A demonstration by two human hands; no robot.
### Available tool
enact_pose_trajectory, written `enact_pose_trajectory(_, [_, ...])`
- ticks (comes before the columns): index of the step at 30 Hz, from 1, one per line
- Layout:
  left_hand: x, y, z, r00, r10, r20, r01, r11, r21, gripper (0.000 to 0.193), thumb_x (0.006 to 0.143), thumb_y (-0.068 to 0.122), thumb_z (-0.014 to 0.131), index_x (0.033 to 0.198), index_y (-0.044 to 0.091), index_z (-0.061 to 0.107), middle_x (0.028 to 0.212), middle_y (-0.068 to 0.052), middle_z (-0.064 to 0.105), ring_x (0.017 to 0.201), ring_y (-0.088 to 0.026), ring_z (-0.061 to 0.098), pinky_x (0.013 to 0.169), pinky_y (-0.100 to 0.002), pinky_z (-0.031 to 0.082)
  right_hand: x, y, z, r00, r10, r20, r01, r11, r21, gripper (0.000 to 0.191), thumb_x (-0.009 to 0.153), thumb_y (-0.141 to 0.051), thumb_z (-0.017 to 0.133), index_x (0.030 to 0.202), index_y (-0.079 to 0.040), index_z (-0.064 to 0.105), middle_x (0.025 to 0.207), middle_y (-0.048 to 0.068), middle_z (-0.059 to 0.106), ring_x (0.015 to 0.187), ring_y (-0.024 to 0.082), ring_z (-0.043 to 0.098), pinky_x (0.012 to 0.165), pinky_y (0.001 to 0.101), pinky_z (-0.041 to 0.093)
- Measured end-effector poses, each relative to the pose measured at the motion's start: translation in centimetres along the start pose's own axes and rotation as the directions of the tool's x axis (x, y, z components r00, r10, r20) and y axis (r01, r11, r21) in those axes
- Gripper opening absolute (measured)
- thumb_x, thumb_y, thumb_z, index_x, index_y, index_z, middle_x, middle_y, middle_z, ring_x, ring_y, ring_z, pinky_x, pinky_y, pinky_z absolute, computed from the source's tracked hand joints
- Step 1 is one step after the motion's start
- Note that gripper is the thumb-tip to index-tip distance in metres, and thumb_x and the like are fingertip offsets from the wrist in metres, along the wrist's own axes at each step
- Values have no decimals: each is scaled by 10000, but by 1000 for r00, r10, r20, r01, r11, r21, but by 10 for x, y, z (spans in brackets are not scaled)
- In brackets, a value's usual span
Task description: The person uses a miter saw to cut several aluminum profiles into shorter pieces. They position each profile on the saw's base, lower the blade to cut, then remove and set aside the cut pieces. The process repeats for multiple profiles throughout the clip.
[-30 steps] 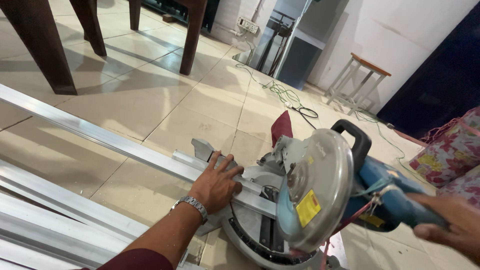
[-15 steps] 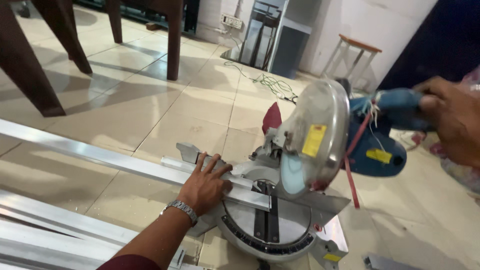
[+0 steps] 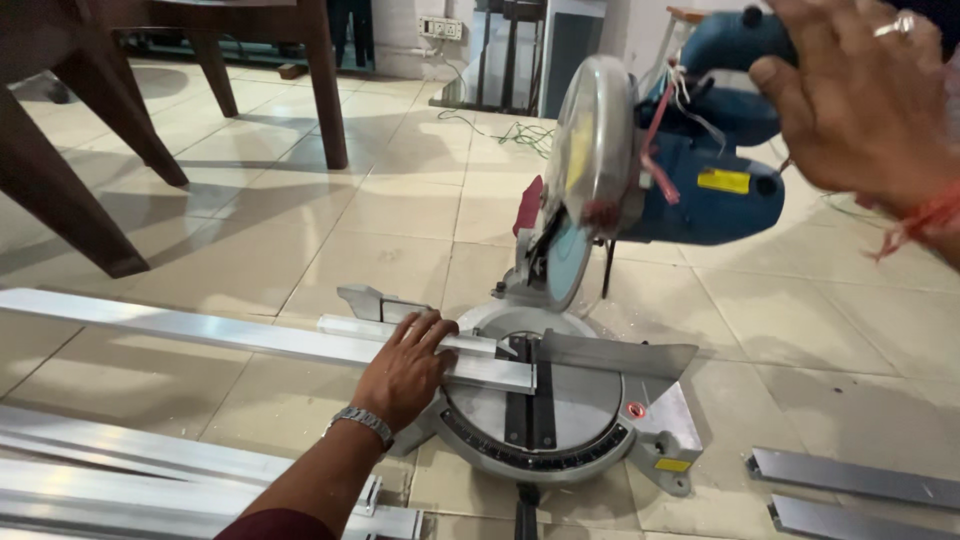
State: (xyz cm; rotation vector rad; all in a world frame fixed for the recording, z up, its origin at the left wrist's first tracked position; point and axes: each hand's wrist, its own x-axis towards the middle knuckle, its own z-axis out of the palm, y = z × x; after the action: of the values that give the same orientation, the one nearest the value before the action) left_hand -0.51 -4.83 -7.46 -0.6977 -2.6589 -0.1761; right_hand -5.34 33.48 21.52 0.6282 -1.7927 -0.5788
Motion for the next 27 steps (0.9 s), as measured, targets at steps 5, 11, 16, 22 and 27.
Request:
enact_pose_trajectory(5, [-2,8,-1,993,-52,108,53,999,-2,246,930,195,563,1067,72,726,1330,-110,582,1297,-273,488,1109,-420,375,19,12,-4,942,108,317,-151,982,117,280,1165,-216,523,1383,-53,592,862,166,676,661,301,645,805,442,478])
enact_pose_trajectory(11, [-1,15,0,984,-133,117,149,978,-145,290,918,224,647,1155,59,672,1267,-139,625,1167,-319,591,1029,-428,466,-6,36,-19,963,176,205,-239,910,338,324,1092,-127,569,1385,10,580,1099,255,668,977,381,672,942,482,512])
enact_pose_trajectory(16, [-5,15,-6,962,-190,195,229,953,-199,289,924,172,623,1192,64,644,1333,-132,621,1174,-316,627,1033,-400,503,-131,34,-19,785,536,310,-578,456,676,358,1053,-120,601,1387,9,581,1133,264,672,1031,384,672,967,484,508])
enact_pose_trajectory(22, [1,22,-13,952,-181,247,219,966,-136,363,922,241,679,1225,56,609,1265,-153,598,1175,-342,586,1056,-429,456,-340,-53,-6,52,188,981,-966,257,2,404,1006,-111,639,1388,7,582,1175,273,677,1095,388,671,997,486,504])
enact_pose_trajectory(27, [6,30,-24,925,-141,354,191,975,-112,443,877,318,731,1256,114,625,1313,-124,570,1215,-309,560,1087,-425,443,-406,-198,26,-52,-290,956,-998,32,-45,446,966,-104,671,1389,6,583,1210,282,680,1149,392,671,1023,487,500])
